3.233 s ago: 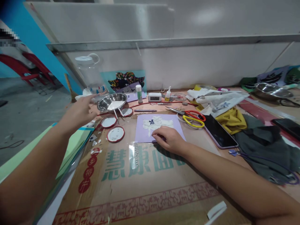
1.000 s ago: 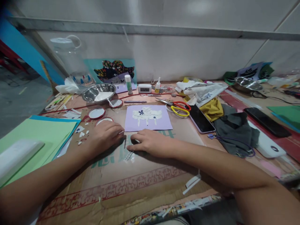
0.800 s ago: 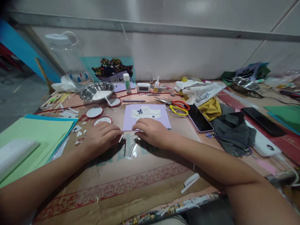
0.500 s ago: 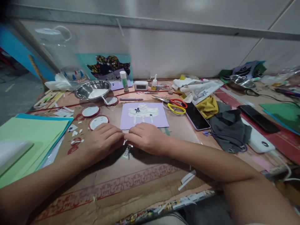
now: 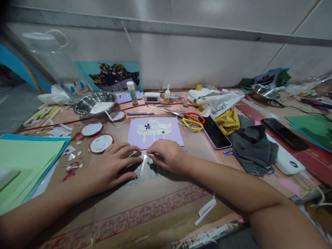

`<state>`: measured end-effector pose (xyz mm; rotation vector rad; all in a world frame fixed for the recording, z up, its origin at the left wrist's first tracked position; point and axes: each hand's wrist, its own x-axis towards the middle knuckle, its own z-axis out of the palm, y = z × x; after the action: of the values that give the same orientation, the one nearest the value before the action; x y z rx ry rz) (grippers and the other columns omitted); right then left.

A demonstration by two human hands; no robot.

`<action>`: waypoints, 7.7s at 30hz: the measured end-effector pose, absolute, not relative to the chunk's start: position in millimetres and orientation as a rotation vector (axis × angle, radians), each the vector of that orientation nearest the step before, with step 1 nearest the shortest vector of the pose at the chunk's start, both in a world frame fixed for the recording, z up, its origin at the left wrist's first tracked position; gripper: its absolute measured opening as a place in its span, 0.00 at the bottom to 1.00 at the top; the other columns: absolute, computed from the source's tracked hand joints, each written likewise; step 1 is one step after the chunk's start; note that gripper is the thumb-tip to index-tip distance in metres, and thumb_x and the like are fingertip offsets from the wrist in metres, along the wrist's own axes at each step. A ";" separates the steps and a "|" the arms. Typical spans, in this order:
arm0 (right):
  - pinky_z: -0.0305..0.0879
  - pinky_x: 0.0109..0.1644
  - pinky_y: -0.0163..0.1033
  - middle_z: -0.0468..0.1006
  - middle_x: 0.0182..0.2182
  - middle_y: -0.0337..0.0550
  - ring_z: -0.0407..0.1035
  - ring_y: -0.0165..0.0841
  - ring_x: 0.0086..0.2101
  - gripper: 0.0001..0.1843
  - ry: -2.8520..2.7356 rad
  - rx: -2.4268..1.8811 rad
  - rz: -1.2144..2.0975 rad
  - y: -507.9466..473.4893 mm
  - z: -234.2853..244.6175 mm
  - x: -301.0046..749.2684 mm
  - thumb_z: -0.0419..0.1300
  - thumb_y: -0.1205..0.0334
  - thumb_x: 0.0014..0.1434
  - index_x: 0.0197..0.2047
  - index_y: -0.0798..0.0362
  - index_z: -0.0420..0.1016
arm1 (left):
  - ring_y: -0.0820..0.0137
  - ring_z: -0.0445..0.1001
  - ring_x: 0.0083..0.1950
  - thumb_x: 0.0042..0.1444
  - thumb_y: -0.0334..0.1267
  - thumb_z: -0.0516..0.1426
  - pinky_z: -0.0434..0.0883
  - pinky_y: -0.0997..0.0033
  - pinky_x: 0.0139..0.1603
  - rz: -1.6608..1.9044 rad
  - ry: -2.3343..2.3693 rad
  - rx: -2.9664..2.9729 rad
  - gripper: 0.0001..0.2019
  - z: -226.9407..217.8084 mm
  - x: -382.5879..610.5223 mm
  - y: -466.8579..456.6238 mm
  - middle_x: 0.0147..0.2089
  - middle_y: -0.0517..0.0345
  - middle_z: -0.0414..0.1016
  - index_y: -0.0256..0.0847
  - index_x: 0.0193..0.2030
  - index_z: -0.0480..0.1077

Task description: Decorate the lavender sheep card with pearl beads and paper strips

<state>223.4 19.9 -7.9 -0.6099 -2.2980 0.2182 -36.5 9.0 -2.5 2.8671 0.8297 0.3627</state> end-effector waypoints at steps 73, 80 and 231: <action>0.53 0.31 0.41 0.72 0.23 0.40 0.64 0.32 0.25 0.11 -2.821 -0.260 -0.306 -10.8 3.3 209.9 0.52 0.70 0.68 0.34 0.58 0.73 | 0.56 0.70 0.52 0.63 0.45 0.56 0.67 0.48 0.55 0.334 0.990 2.668 0.14 -6.6 -23.5 -9.5 0.50 0.50 0.73 0.46 0.53 0.74; 0.55 0.29 0.40 0.72 0.22 0.39 0.65 0.31 0.24 0.12 -2.817 -0.226 -0.294 -12.3 -0.3 212.3 0.54 0.70 0.67 0.32 0.57 0.72 | 0.55 0.70 0.52 0.63 0.46 0.57 0.67 0.49 0.55 0.354 0.988 2.671 0.15 -7.2 -24.3 -10.1 0.50 0.50 0.73 0.45 0.53 0.74; 0.67 0.44 0.38 0.83 0.37 0.43 0.76 0.33 0.37 0.11 -2.205 -1.042 1.056 9.9 -11.7 207.8 0.54 0.62 0.68 0.45 0.53 0.78 | 0.62 0.78 0.47 0.67 0.39 0.56 0.72 0.60 0.49 0.654 1.011 2.608 0.14 -17.9 -27.9 -0.9 0.47 0.51 0.81 0.42 0.57 0.71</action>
<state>207.8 9.9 -11.7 -1.0417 -2.2045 1.0561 -27.9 -0.9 -17.9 2.6079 1.0115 0.6540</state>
